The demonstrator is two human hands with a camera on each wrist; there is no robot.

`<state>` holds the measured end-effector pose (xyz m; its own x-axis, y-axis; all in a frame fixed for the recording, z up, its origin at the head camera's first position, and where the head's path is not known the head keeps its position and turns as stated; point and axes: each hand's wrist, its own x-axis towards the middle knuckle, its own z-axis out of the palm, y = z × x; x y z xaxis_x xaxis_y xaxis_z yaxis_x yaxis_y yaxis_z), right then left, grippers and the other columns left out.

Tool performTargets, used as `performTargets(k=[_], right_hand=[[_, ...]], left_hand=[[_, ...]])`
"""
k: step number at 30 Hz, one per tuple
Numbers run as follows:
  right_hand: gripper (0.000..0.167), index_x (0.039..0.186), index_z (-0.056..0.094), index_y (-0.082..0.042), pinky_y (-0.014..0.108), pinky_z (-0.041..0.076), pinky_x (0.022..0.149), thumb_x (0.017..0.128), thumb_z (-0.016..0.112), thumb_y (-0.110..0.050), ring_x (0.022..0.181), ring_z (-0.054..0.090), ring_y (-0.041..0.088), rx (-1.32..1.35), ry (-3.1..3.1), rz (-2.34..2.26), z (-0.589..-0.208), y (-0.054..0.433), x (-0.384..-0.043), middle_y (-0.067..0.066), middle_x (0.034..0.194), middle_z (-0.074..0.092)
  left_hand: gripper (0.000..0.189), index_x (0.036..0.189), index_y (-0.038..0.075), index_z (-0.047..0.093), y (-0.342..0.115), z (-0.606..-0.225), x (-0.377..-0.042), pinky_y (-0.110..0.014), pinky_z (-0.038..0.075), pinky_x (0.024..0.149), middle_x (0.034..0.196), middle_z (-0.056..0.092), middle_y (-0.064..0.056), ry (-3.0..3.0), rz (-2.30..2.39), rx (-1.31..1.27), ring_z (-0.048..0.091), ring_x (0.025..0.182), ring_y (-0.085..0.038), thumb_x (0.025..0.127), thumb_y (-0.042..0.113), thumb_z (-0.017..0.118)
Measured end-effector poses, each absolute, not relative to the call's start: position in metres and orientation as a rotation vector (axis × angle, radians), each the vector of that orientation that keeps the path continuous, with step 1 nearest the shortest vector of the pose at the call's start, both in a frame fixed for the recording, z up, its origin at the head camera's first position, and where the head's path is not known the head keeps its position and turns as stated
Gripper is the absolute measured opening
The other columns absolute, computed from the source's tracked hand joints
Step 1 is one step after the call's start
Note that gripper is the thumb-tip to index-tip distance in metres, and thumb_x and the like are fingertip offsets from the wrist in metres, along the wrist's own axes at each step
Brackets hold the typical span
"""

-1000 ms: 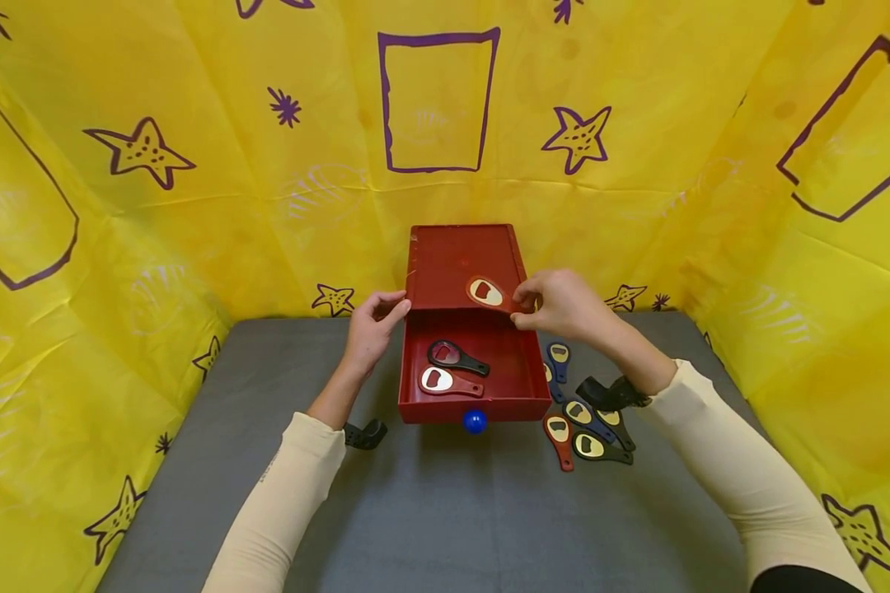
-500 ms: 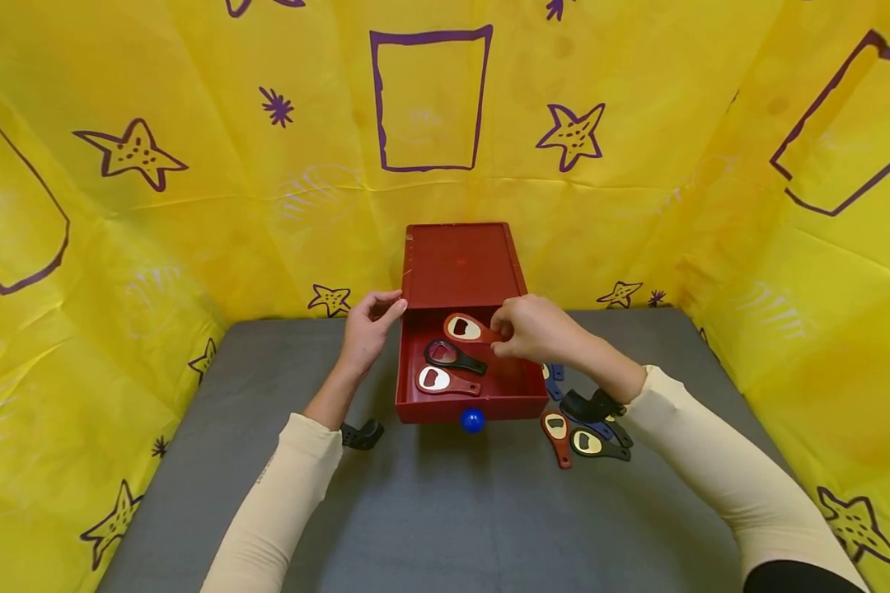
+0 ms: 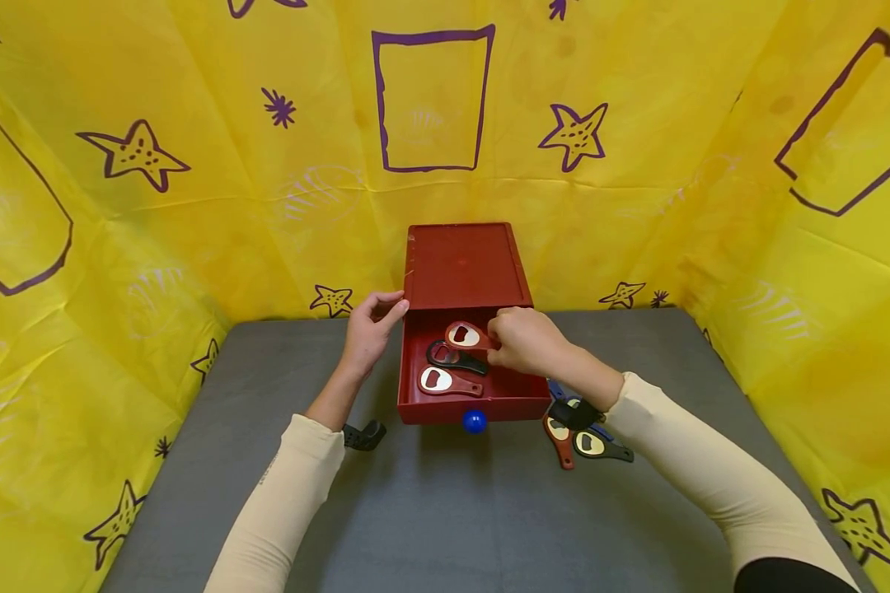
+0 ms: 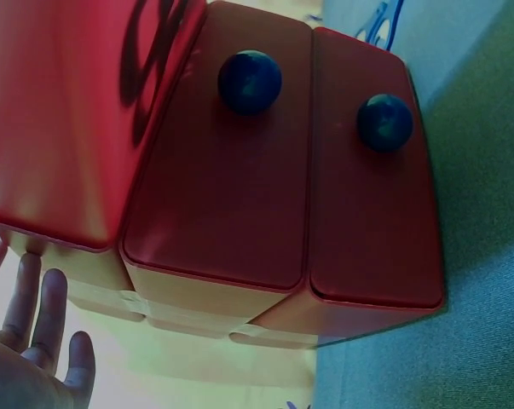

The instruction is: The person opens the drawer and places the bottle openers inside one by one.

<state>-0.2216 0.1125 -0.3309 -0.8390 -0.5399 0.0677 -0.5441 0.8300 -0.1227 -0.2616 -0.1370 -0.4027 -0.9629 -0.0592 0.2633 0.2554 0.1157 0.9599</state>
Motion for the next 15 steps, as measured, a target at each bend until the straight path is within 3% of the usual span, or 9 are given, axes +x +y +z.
performTargets(k=[9,15], right_hand=[[0.014,0.071,0.067,-0.006,0.039,0.052,0.065,0.077,0.073,-0.017,0.071,0.059,0.025,0.797,-2.951,0.128,-0.339,0.110,-0.220,0.011,0.074,0.066],[0.012,0.072,0.067,-0.007,0.040,0.054,0.064,0.078,0.071,-0.017,0.072,0.060,0.026,0.753,-2.997,0.071,-0.346,0.107,-0.221,0.012,0.077,0.067]], left_hand=[[0.034,0.120,-0.002,0.065,-0.138,-0.402,-0.262,-0.013,0.049,0.080,0.119,0.064,-0.023,-2.159,-1.966,-0.200,0.059,0.089,-0.002,0.091,0.016,0.069],[0.034,0.121,-0.009,0.061,-0.133,-0.378,-0.244,-0.012,0.048,0.080,0.123,0.062,-0.027,-2.188,-1.972,-0.202,0.058,0.087,0.002,0.092,0.009,0.066]])
